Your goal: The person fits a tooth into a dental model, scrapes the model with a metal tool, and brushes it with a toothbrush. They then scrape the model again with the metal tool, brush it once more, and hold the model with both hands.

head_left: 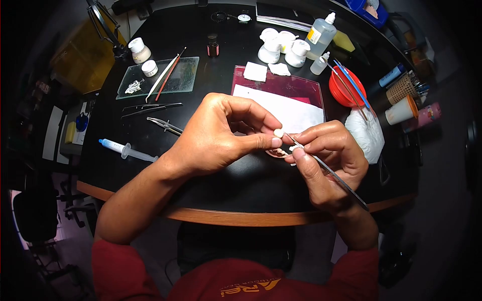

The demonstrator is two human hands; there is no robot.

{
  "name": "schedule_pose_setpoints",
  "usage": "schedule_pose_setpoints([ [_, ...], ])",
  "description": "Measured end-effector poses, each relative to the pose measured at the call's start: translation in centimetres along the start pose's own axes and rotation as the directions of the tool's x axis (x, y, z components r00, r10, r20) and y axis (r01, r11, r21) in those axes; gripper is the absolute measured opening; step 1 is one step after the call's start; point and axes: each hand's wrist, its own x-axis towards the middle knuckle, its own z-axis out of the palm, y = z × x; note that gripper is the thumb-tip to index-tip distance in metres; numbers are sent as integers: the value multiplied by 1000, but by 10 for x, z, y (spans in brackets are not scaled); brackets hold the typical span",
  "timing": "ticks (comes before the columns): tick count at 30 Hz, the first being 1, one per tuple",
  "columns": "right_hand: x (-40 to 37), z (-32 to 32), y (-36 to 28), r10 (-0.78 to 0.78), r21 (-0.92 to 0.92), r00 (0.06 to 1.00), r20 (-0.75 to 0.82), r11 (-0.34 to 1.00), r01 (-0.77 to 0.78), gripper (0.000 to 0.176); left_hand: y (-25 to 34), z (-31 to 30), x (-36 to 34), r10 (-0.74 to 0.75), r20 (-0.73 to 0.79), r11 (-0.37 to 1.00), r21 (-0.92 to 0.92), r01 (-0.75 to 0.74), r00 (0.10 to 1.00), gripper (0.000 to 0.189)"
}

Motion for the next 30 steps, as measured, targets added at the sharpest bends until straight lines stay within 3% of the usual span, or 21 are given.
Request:
schedule_pose_setpoints([
  [20,1,0,-2,-20,5,1000,-21,1000,20,17,-4,0,2,21,48,1000,1,-21,999,24],
  [30,-1,3,0,-135,-74,989,-56,989,131,19,-5,1,2,36,83,997,-71,-30,996,24],
])
